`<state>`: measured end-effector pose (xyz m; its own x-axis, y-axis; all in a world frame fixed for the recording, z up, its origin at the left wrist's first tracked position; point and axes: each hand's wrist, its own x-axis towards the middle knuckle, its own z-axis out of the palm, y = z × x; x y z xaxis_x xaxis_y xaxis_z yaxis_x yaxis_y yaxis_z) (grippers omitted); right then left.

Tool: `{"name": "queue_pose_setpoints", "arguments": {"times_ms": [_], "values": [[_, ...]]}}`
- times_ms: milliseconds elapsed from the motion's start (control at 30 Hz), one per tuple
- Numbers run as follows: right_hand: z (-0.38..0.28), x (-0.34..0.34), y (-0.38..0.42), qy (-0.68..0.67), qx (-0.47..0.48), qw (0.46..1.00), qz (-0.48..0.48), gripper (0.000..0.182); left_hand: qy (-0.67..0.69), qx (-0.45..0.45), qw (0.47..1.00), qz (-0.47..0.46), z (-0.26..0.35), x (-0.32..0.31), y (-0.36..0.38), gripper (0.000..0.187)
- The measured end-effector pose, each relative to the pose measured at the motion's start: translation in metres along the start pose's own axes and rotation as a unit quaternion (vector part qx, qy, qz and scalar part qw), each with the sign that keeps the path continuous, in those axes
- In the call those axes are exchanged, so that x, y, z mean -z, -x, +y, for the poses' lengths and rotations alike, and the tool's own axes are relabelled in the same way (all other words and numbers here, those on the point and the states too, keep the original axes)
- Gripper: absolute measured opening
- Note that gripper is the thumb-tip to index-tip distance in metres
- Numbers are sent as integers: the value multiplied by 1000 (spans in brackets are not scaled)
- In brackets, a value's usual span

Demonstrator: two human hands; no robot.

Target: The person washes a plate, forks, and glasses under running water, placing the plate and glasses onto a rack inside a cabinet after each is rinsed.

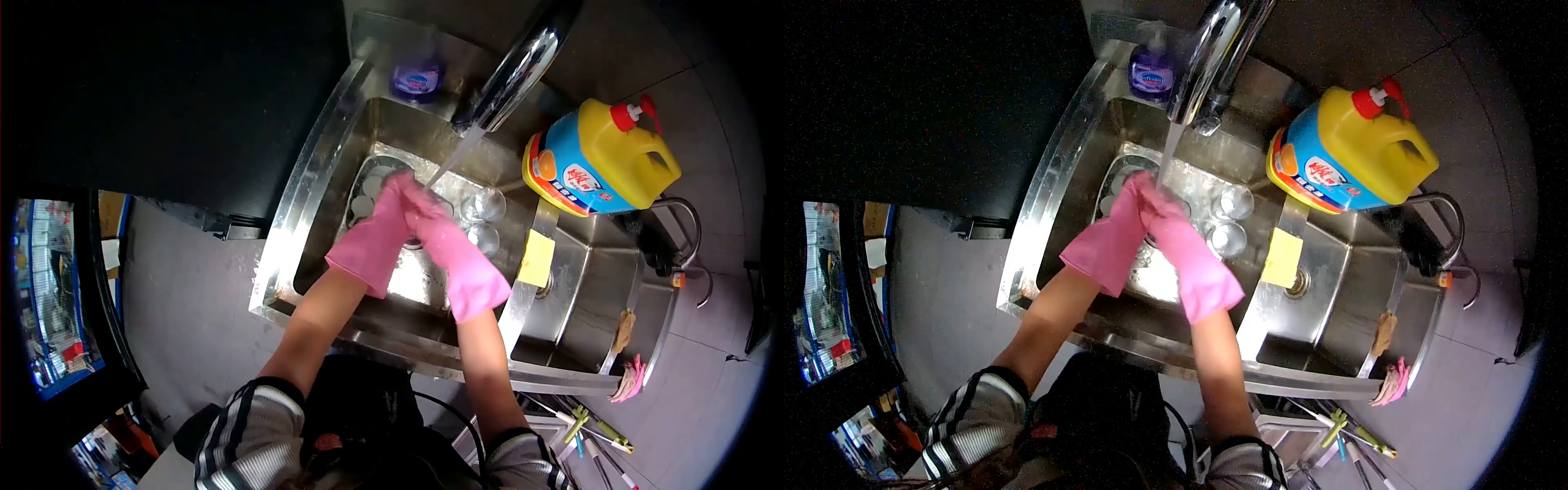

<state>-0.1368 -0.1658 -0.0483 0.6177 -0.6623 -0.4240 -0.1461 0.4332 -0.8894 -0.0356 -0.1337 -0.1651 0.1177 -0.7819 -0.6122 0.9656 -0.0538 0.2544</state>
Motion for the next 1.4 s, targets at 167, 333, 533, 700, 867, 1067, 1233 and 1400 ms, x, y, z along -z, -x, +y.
{"name": "queue_pose_setpoints", "arguments": {"times_ms": [167,333,533,700,867,1067,1233,1400], "values": [[-6,11,37,-259,42,963,-55,60,-28,-227,958,174,5,-67,21,66],[67,28,-1,-487,33,860,149,56,-348,-429,833,-3,-14,-91,41,61],[59,51,0,-643,-61,744,170,48,-687,-374,581,-226,23,-117,46,31],[92,83,-12,-581,-24,802,138,52,-751,-162,637,71,31,-158,103,28],[63,61,-15,-468,-36,806,361,57,-586,-219,780,34,10,-125,77,22],[5,46,5,-135,53,957,249,35,-582,13,802,-131,72,-89,102,56],[-34,2,-12,-106,58,975,185,27,-498,99,848,-152,89,-83,118,81],[-45,-32,-14,32,117,959,257,21,-611,-53,790,-27,77,-96,135,99]]}}
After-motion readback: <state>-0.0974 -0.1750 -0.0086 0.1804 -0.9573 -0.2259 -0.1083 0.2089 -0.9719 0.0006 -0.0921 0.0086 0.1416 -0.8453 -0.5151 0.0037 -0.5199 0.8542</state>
